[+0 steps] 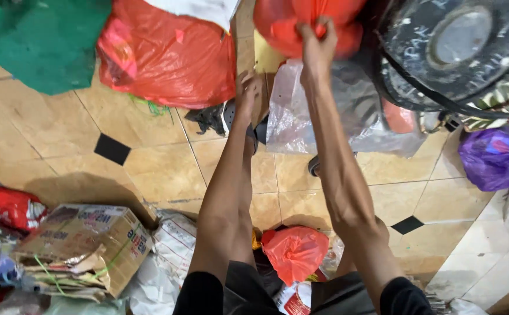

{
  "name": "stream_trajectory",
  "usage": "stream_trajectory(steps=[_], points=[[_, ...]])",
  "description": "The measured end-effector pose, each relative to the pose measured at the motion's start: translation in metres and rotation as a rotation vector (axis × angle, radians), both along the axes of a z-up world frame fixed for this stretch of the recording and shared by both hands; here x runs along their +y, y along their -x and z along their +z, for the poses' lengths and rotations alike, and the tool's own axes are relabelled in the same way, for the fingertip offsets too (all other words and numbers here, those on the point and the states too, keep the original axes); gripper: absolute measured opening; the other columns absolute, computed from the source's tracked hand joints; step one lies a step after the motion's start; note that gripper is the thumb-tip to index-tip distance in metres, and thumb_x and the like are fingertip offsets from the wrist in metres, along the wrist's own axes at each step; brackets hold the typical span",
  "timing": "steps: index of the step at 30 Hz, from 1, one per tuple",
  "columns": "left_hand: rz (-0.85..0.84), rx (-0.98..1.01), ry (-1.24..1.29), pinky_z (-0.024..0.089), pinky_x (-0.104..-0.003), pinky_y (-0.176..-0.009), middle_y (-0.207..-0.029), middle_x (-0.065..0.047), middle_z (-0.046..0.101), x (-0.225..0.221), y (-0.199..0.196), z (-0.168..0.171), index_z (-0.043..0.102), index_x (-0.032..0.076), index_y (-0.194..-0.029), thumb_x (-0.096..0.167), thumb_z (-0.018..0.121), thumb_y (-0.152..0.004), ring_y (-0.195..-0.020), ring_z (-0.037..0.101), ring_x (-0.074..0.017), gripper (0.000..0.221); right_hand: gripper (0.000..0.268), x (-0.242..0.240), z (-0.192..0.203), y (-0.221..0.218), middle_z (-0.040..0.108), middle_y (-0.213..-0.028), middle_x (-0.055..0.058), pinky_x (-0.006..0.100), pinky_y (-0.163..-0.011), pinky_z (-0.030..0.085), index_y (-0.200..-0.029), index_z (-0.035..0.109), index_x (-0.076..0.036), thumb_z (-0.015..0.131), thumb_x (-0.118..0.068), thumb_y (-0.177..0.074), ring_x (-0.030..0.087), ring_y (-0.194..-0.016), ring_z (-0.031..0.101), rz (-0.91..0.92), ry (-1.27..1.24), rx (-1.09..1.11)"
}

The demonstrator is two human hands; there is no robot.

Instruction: Weighing scrap items on a digital scale and recording the data in a notebook.

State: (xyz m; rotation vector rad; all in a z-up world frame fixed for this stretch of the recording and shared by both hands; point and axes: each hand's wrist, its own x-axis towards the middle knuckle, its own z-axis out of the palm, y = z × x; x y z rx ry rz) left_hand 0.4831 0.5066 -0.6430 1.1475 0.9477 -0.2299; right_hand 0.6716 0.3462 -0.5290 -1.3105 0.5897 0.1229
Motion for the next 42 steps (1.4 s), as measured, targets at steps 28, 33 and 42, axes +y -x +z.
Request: stream_trajectory(steps=[28, 33, 42], points=[[-1.204, -0.700, -0.818, 0.011, -0.064, -0.126, -0.166, -0.012, 0.025, 0.071, 0.045, 0.523, 0.040, 0.015, -0.153, 0.039, 0.097, -0.035, -0.156, 0.016, -0.0376, 0.134, 0.032, 0.059, 0.489, 0.244, 0.038, -0.062, 0.009, 0.035, -0.056, 0.043, -0.068, 0.043, -0.002, 0.075, -0.006, -0.072, 0.010, -0.067, 0.041, 0.660, 0.523, 0.020], [-1.015, -0.990, -0.960, 0.028, -0.056, -0.122, -0.143, -0.014, 0.046, 0.060, 0.049, 0.596, 0.050, 0.011, -0.137, 0.028, 0.085, -0.045, -0.140, 0.039, -0.0399, 0.099, 0.033, 0.053, 0.579, 0.259, 0.044, -0.055, 0.010, 0.037, -0.054, 0.044, -0.064, 0.043, -0.003, 0.072, -0.017, -0.073, 0.014, -0.055, 0.047, 0.690, 0.630, 0.082], [-0.662, -1.056, -1.326, 0.048, -0.045, -0.086, -0.105, -0.007, 0.069, 0.042, 0.059, 0.629, 0.064, 0.007, -0.099, 0.020, 0.071, -0.081, -0.103, 0.064, -0.0290, 0.023, 0.043, 0.043, 0.699, 0.264, 0.032, -0.054, 0.007, 0.037, -0.048, 0.033, -0.060, 0.036, -0.003, 0.075, -0.017, -0.072, 0.012, -0.052, 0.034, 0.566, 0.614, -0.358]])
